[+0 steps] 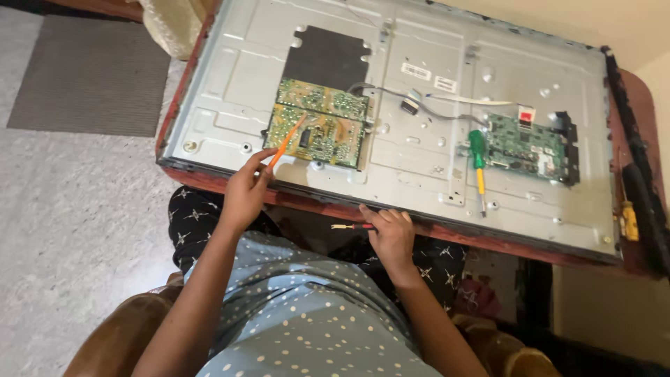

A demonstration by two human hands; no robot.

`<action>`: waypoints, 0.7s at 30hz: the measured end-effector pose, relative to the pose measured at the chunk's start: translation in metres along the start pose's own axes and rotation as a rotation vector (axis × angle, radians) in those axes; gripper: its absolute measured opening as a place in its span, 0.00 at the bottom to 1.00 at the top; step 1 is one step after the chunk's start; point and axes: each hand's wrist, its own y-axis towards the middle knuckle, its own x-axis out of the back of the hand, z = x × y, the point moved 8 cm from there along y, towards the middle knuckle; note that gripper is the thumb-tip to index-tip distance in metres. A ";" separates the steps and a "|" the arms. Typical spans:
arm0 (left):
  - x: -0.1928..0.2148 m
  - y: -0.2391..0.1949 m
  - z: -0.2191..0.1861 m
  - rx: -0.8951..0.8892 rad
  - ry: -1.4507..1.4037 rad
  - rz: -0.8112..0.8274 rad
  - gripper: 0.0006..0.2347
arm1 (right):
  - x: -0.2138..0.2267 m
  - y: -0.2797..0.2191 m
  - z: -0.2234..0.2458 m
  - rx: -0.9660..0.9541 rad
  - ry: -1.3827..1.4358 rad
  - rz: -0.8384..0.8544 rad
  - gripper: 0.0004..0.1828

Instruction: The person repeatedly brushes a circuit board with an orange brush and uses a multimeter probe to touch various points on the board. The person alternates between brushing and probing throughout the clip.

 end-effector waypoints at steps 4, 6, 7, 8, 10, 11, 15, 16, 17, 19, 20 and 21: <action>0.001 -0.005 -0.001 -0.026 0.008 0.012 0.16 | -0.001 0.002 0.000 -0.042 -0.016 0.002 0.26; 0.000 -0.006 -0.005 -0.072 -0.007 0.012 0.17 | 0.002 0.003 0.001 -0.061 0.035 -0.018 0.25; 0.001 -0.004 -0.004 -0.059 0.032 0.007 0.17 | 0.003 0.003 0.000 -0.072 0.059 -0.028 0.24; 0.000 -0.004 -0.002 -0.044 0.071 0.007 0.17 | 0.007 0.001 -0.003 -0.095 0.093 -0.056 0.23; -0.002 -0.003 0.000 -0.022 0.104 0.016 0.16 | 0.011 0.002 -0.012 -0.135 0.163 -0.110 0.22; -0.003 -0.003 0.000 -0.015 0.099 0.027 0.16 | 0.009 0.004 -0.026 -0.253 0.225 -0.125 0.20; -0.007 -0.005 -0.008 -0.018 0.125 0.033 0.16 | 0.005 0.035 -0.067 -0.382 0.501 -0.313 0.09; -0.012 -0.005 -0.009 0.002 0.150 0.056 0.16 | 0.007 0.046 -0.075 -0.331 0.571 -0.393 0.12; -0.018 -0.007 -0.012 0.023 0.175 0.078 0.16 | -0.004 0.054 -0.093 -0.464 0.605 -0.357 0.14; -0.026 -0.009 -0.025 -0.048 0.246 0.049 0.16 | -0.028 0.063 -0.122 -0.728 0.666 -0.268 0.20; -0.028 -0.011 -0.036 -0.137 0.294 0.000 0.15 | -0.030 0.068 -0.126 -0.713 0.650 -0.290 0.21; -0.029 -0.014 -0.048 -0.227 0.343 -0.049 0.14 | -0.032 0.072 -0.129 -0.697 0.634 -0.313 0.21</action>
